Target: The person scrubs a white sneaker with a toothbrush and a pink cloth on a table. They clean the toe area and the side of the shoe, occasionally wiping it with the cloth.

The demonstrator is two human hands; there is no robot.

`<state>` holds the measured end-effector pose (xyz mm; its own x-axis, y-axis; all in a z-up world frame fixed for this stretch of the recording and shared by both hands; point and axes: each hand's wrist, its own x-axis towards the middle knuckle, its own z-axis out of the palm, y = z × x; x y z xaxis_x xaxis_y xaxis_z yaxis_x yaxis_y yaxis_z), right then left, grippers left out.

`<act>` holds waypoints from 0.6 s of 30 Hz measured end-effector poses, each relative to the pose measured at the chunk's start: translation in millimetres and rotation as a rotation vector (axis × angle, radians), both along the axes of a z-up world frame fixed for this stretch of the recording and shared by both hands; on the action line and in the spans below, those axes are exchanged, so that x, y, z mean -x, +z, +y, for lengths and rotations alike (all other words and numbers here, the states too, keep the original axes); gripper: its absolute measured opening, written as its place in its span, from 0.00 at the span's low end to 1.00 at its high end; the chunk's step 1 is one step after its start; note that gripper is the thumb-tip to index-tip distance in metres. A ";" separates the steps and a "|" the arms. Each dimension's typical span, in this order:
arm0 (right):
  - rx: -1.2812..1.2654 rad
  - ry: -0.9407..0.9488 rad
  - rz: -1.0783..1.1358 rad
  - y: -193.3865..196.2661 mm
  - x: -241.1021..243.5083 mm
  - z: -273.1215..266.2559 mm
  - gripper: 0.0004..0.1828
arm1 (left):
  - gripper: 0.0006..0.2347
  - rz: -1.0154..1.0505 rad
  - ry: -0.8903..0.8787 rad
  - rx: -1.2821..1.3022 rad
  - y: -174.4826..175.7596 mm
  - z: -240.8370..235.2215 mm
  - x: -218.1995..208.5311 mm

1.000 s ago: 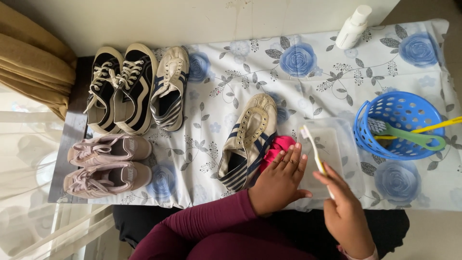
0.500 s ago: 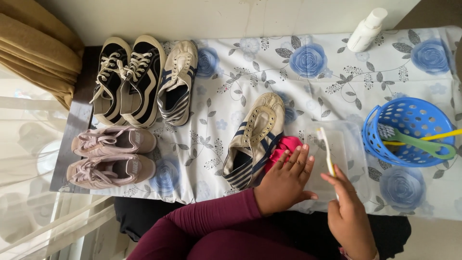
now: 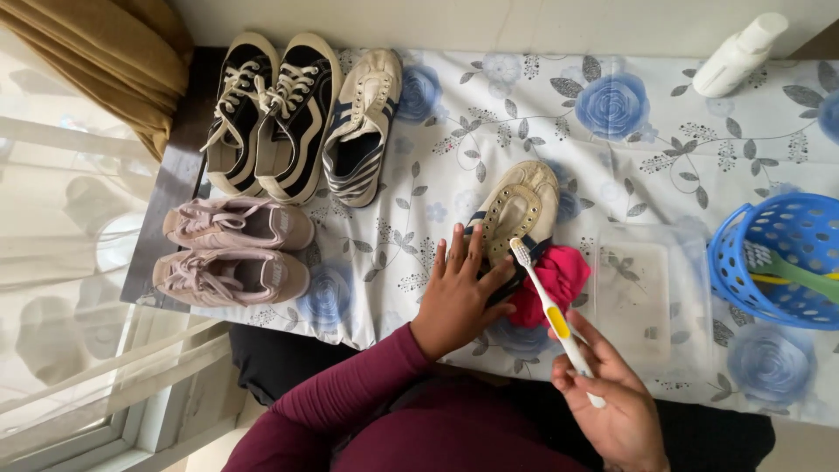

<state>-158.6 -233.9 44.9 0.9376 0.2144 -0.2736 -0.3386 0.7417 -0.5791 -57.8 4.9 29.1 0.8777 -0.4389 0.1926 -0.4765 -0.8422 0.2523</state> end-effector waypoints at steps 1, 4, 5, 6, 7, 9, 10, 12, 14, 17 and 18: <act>0.001 0.009 0.008 -10.0 1.6 3.9 0.40 | 0.29 0.008 0.009 0.001 -1.1 2.1 4.1; -0.086 0.012 0.077 -32.4 -6.9 14.9 0.29 | 0.31 -0.040 0.033 -0.051 -4.3 8.9 4.8; -0.100 0.054 0.083 -34.2 -12.3 17.2 0.31 | 0.31 -0.039 0.030 -0.042 -6.7 10.6 4.3; -0.113 0.090 0.091 -35.6 -15.6 19.5 0.34 | 0.32 -0.036 0.021 -0.031 -9.3 11.6 4.4; -0.109 0.091 0.093 -38.2 -19.3 20.6 0.34 | 0.32 -0.035 0.022 -0.028 -10.6 13.2 4.8; 0.210 0.111 0.086 -43.1 -26.8 21.5 0.25 | 0.34 -0.037 0.039 -0.044 -13.4 14.5 3.5; 0.215 0.114 0.086 -42.6 -28.8 19.7 0.25 | 0.34 -0.037 0.042 -0.039 -14.5 14.6 3.8; 0.432 0.164 -0.025 -42.0 -33.1 17.2 0.08 | 0.34 -0.037 0.048 -0.036 -17.0 16.0 4.3; 0.465 0.109 -0.073 -40.4 -33.6 21.8 0.09 | 0.36 -0.042 0.059 -0.044 -20.3 16.2 3.7; 0.516 0.029 -0.073 -37.3 -34.1 22.3 0.07 | 0.40 -0.036 0.068 -0.061 -24.1 15.3 4.6; 0.533 0.005 -0.032 -36.2 -36.6 22.1 0.20 | 0.41 -0.032 0.070 -0.071 -24.6 15.6 3.1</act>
<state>-122.0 -211.8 8.7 0.9466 0.0584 -0.3169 -0.3174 0.3400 -0.8853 -60.9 20.5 4.5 0.9003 -0.3907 0.1918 -0.4232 -0.8888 0.1760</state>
